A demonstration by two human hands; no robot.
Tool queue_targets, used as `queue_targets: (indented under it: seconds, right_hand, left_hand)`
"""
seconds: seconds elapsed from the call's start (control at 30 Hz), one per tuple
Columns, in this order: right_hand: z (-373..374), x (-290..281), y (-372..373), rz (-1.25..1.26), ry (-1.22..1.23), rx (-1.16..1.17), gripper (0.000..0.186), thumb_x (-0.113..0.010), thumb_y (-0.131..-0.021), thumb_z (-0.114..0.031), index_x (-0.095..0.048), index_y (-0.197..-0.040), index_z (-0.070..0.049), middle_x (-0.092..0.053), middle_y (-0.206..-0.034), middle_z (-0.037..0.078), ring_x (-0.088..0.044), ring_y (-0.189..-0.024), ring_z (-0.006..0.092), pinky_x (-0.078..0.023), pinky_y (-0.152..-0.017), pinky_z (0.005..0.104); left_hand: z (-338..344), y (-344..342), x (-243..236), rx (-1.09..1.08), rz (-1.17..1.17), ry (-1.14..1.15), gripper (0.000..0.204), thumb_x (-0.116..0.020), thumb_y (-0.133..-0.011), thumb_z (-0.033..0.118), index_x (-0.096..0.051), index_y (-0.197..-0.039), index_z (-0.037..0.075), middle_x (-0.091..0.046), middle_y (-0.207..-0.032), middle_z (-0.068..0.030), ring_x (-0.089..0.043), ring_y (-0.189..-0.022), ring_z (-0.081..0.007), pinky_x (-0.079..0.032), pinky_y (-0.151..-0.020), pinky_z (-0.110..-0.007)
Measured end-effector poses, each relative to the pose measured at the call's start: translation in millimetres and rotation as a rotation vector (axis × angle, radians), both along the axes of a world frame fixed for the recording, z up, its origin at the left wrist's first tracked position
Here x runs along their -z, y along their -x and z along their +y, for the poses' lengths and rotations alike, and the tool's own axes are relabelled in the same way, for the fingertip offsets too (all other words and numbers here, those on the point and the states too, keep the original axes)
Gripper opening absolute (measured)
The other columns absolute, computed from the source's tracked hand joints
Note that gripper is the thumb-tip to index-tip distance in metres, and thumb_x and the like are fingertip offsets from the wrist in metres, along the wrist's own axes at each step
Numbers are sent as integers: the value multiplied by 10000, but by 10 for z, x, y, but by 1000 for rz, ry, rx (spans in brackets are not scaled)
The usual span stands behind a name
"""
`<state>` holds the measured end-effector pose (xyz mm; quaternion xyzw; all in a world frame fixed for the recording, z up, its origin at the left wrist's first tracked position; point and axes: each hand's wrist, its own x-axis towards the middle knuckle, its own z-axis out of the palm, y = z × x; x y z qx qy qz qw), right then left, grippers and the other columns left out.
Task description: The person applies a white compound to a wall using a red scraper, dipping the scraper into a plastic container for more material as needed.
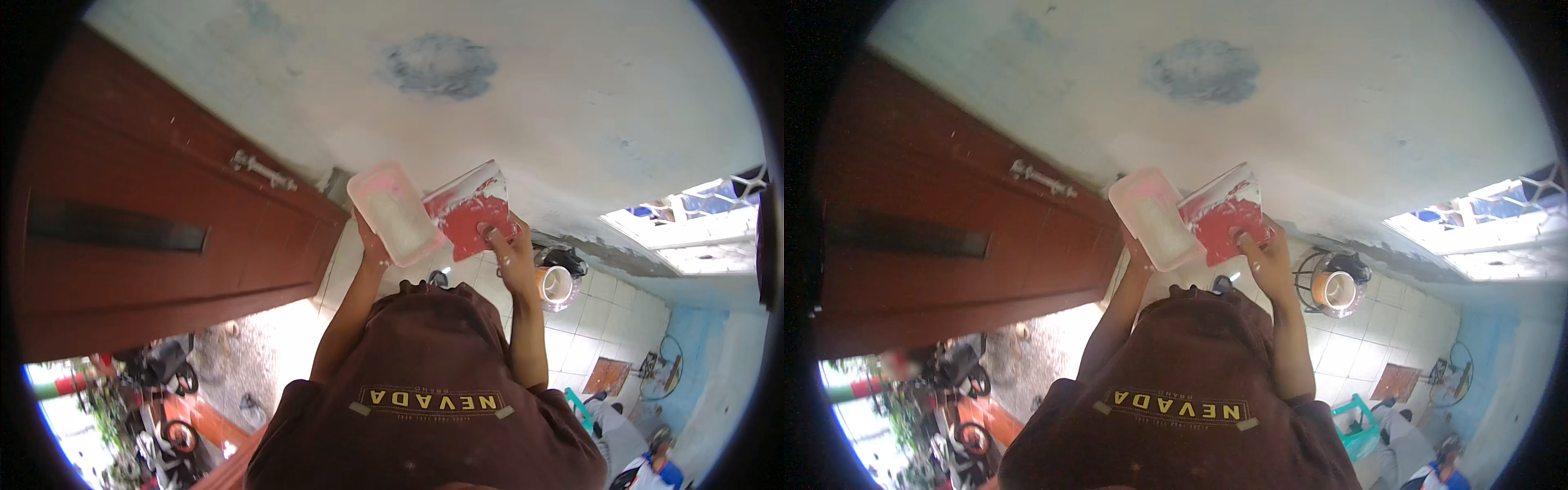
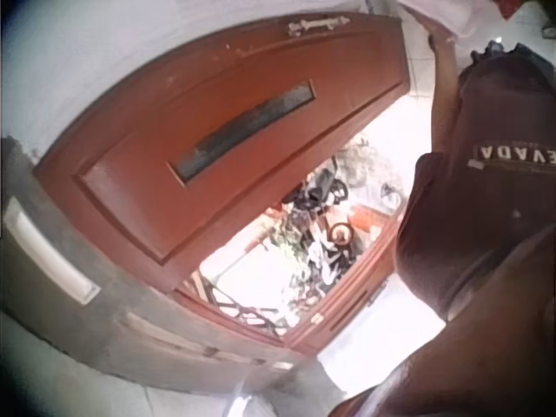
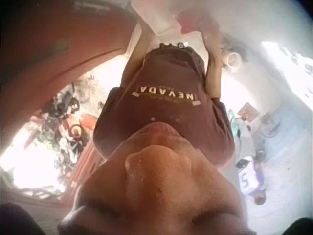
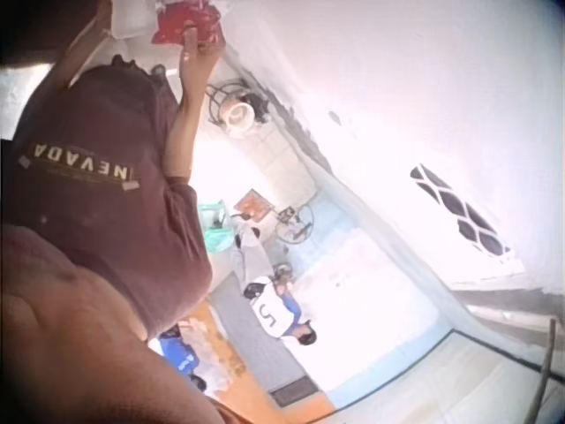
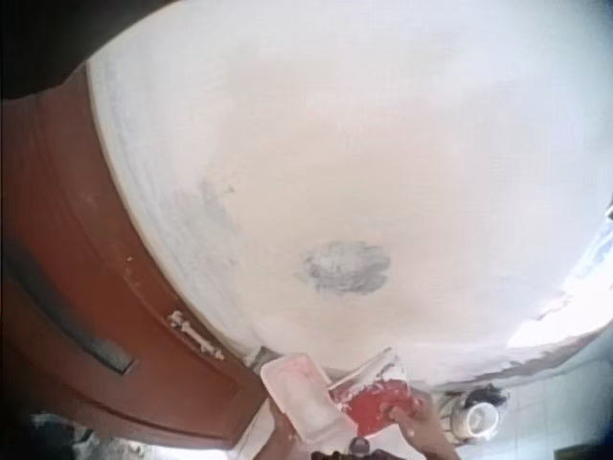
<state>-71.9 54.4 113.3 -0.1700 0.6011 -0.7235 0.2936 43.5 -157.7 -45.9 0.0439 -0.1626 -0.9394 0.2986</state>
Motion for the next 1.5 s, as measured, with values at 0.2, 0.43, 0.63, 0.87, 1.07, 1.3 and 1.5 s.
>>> queue_targets:
  seconds: [0.2, 0.43, 0.63, 0.87, 1.07, 1.3, 1.5]
  right_hand:
    - [-213, -507, -288, 734, -163, -189, 178, -669, -814, 2, -646, -989, 19, -627, -790, 121, -570, -672, 129, -469, -645, 273]
    - [-365, -117, -387, 1087, -174, 0, 252, -627, -844, 20, -604, -1095, 20, -656, -804, 162, -603, -607, 337, -485, -585, 424]
    - [-239, 210, -384, 972, -494, -75, 289, -562, -874, -8, -531, -1154, 56, -650, -827, 247, -637, -697, 435, -487, -615, 511]
    - [-101, 213, -381, 900, -340, 4, 305, -577, -872, -29, -509, -1157, 58, -634, -785, 263, -631, -676, 448, -480, -590, 519]
    - [63, 94, -301, 972, -420, -45, 330, -590, -856, -37, -502, -1163, 45, -637, -734, 245, -635, -658, 449, -494, -590, 517]
    - [92, 164, -256, 1023, -526, -74, 350, -569, -812, -56, -492, -1138, 45, -635, -716, 229, -653, -650, 420, -519, -578, 504]
    - [97, 265, -142, 1004, -528, -99, 424, -596, -801, -43, -488, -1205, 31, -645, -741, 247, -646, -666, 447, -513, -596, 522]
  left_hand:
    - [-55, -461, -37, -157, -214, 260, 701, -382, -1013, 593, -359, -1508, 96, -521, -1429, -134, -550, -1291, -298, -480, -1079, -500]
    - [390, -277, -387, -196, -172, 221, 782, -187, -1012, 695, -344, -1506, 110, -497, -1435, -108, -519, -1304, -258, -448, -1092, -431]
    - [827, -110, -651, -272, -255, 284, 705, -182, -1040, 641, -331, -1497, 126, -453, -1444, -83, -496, -1314, -254, -426, -1114, -457]
    - [1018, 85, -461, -92, -137, 237, 700, -230, -1033, 654, -349, -1494, 141, -482, -1421, -78, -500, -1306, -247, -420, -1107, -431]
    - [1143, 227, -438, -10, -65, 118, 647, -292, -1038, 622, -404, -1465, 148, -515, -1393, -65, -516, -1290, -241, -433, -1095, -414]
    - [1146, 325, -358, 56, -109, -30, 777, -272, -993, 715, -391, -1487, 128, -512, -1423, -102, -538, -1267, -271, -435, -1091, -435]
    - [1130, 358, -457, 65, -89, 18, 711, -358, -996, 678, -420, -1468, 150, -521, -1413, -69, -515, -1297, -255, -438, -1097, -429]
